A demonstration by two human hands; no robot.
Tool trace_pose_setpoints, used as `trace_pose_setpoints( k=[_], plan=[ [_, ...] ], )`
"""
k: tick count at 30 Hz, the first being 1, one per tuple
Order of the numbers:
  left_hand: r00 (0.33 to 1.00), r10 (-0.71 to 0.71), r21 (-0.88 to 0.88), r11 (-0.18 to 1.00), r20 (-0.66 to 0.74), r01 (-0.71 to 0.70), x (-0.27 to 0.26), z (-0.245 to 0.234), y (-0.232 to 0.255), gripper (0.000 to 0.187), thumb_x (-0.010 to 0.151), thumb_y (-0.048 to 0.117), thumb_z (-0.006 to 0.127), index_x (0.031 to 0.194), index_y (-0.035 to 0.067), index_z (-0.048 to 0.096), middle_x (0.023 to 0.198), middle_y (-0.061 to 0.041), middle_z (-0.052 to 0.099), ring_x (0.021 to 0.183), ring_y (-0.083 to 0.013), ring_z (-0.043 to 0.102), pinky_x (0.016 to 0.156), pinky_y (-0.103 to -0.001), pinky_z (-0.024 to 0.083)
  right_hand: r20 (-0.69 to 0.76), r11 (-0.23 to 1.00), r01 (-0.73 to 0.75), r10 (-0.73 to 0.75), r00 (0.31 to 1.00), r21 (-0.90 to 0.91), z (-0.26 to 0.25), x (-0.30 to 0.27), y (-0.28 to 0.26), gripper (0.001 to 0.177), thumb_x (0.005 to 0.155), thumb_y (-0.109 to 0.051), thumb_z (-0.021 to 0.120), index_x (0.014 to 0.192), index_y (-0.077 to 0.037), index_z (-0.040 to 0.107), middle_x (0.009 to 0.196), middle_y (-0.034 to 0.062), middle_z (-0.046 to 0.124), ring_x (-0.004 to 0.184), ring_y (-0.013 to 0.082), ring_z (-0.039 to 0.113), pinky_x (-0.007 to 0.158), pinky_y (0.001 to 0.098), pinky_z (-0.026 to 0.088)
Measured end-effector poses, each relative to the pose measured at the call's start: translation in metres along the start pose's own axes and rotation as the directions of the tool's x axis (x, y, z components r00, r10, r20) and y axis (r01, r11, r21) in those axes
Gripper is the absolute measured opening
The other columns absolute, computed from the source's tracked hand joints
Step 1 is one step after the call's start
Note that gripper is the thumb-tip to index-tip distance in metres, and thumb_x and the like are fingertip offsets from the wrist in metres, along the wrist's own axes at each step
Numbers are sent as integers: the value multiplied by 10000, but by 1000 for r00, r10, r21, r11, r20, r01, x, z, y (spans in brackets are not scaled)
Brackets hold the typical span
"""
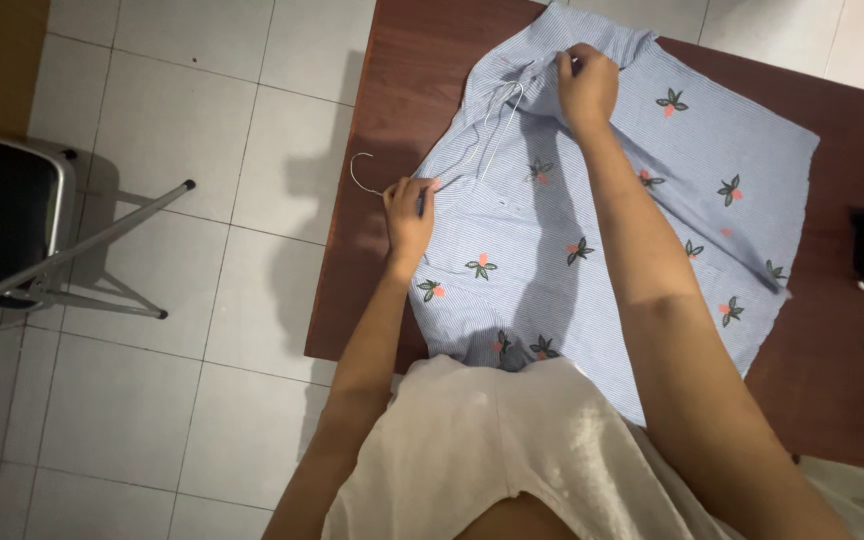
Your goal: The person irons a light blue patterned shirt laid out on a wooden table. They smooth the fabric with one hand while moving the iron with the other, then fold the shirt and place it on a hanger.
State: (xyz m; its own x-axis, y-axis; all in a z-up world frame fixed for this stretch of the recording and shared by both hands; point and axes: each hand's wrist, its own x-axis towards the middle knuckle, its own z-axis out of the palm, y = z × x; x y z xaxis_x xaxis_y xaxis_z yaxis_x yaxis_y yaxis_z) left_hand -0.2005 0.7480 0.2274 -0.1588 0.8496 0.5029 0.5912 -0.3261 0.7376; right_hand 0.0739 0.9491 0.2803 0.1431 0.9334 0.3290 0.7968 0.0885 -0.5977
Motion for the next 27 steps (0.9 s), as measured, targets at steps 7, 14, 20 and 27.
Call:
trace_pose_setpoints(
  k=[7,14,20,27],
  plan=[
    [998,1,-21,1000,59,1,-3,-3,0,64,973,109,708,1028,81,690,974,-39,692,977,-242,650,1001,-411,417,-25,999,-35,35,999,-18,11,14,-2,214,879,-263,812,859,-50,793,746,155,747,655,309,716,622,411,552],
    [997,20,58,998,74,-24,-5,2,-6,69,967,125,686,1028,103,708,1001,-33,701,982,-228,642,998,-412,418,-140,994,21,-6,990,106,2,9,-28,216,914,-250,805,892,-35,798,783,158,755,671,277,714,655,381,543],
    [998,-14,239,971,65,-2,-6,10,-14,83,1000,176,651,1049,124,693,1003,-19,681,964,-228,619,952,-427,414,-48,955,244,-240,970,166,-33,-48,-40,166,979,-154,744,972,11,757,871,169,707,764,309,684,705,404,531],
    [993,-98,470,881,71,53,4,14,-18,110,968,258,643,995,160,684,1067,-68,652,1032,-316,573,915,-519,389,300,888,459,-450,841,45,-27,-171,-42,126,905,-83,754,1028,-58,763,991,136,675,939,349,610,833,446,509]
  ],
)
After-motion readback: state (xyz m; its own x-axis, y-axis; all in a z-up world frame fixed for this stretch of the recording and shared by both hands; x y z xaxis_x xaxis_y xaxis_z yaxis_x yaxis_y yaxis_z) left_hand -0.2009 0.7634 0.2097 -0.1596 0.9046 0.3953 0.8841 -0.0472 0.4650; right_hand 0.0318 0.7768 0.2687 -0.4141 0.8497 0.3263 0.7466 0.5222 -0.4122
